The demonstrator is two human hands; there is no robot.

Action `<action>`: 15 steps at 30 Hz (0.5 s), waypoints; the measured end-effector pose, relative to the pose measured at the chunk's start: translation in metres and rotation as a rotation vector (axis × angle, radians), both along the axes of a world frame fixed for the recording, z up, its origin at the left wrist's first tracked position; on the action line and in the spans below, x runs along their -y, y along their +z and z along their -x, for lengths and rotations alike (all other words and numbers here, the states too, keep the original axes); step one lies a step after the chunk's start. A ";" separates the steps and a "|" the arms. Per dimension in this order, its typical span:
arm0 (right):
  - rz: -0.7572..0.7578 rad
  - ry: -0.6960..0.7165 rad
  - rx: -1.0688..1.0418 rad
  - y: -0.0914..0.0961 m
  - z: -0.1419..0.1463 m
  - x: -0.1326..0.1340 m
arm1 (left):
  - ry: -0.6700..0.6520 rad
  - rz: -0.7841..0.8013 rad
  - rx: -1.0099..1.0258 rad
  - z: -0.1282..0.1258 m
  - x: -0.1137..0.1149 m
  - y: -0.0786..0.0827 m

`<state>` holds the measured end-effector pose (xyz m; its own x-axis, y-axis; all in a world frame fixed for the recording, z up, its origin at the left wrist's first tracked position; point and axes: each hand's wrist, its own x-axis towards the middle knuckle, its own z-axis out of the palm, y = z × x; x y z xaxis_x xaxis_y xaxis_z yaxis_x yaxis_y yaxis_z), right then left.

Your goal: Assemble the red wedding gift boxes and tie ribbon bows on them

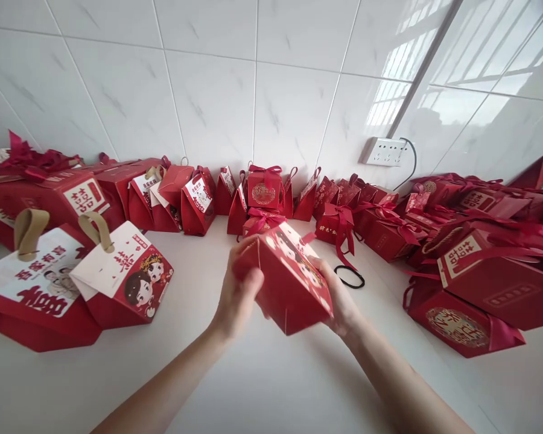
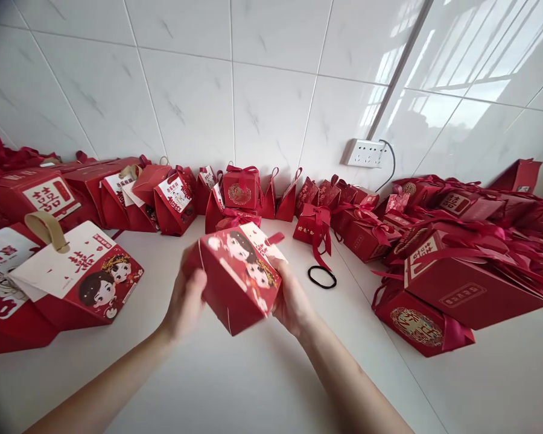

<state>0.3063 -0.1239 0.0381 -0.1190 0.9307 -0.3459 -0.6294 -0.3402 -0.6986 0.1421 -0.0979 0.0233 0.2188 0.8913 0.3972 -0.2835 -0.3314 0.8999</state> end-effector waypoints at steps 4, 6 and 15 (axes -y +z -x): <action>0.072 -0.042 -0.187 -0.001 0.000 -0.003 | -0.139 0.479 -0.074 0.003 -0.009 0.016; 0.124 -0.051 -0.236 -0.003 0.000 -0.004 | -0.113 0.516 -0.085 0.005 -0.012 0.017; -0.092 -0.024 -0.060 -0.009 0.000 -0.007 | -0.103 0.200 -0.182 0.008 -0.003 0.013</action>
